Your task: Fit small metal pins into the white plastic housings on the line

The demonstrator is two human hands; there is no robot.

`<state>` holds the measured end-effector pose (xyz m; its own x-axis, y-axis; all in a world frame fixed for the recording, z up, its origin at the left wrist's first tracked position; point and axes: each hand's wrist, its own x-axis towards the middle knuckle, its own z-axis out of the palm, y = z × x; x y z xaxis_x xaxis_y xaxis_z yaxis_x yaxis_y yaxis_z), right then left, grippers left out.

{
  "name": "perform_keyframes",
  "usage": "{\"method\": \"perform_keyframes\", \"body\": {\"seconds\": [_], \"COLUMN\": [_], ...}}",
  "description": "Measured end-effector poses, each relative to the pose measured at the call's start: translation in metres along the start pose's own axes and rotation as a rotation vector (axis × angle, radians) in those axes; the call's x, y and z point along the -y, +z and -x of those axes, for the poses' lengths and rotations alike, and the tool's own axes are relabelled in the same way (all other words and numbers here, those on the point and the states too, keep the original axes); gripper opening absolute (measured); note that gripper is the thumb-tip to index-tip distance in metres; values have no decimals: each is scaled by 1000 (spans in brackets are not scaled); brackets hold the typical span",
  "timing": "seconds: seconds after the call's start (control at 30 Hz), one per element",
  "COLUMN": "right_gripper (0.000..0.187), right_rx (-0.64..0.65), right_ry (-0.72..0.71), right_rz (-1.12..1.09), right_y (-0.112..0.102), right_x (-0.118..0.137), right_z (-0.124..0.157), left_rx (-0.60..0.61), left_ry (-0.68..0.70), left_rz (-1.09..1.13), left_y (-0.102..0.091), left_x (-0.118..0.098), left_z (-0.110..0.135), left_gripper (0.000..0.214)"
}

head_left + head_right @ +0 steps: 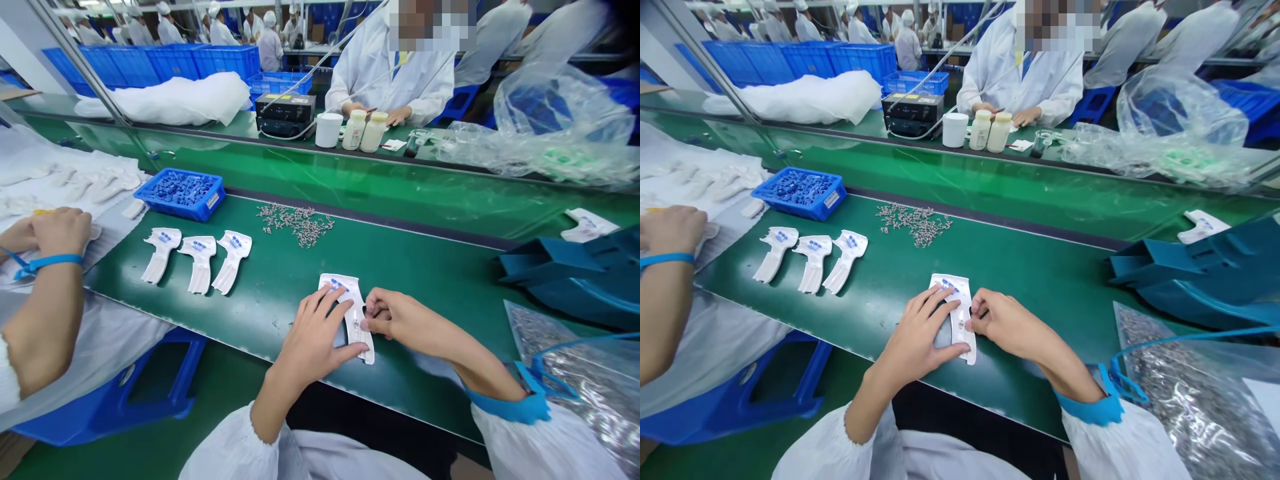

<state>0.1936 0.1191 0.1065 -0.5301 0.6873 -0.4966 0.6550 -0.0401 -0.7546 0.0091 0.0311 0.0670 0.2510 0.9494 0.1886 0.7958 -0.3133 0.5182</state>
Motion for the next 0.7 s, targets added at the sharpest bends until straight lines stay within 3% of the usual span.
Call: {"method": "perform_keyframes", "body": {"seconds": [0.07, 0.13, 0.2, 0.37, 0.43, 0.57, 0.7], "right_gripper": [27, 49, 64, 41, 37, 33, 21], "right_rx": [14, -45, -113, -158, -187, -203, -432], "right_ry": [28, 61, 68, 2, -38, -58, -121], "right_rz": [-261, -492, -598, -292, -264, -538, -762], "right_y": [5, 12, 20, 32, 31, 8, -53], "right_x": [-3, -6, -8, -6, -6, -8, -8], "right_z": [4, 7, 8, 6, 3, -23, -72], "left_rx": [-4, -11, -16, -17, -56, -348, -583], "left_ry": [-7, -20, -32, -30, -16, -120, -321], "left_rz": [16, 36, 49, 63, 81, 40, -233], "left_y": [0, -1, -1, -1, -3, -18, -44], "left_x": [1, 3, 4, 2, 0, 13, 51], "left_z": [1, 2, 2, 1, 2, 7, 20], "left_gripper": [65, 65, 65, 66, 66, 46, 38]}}
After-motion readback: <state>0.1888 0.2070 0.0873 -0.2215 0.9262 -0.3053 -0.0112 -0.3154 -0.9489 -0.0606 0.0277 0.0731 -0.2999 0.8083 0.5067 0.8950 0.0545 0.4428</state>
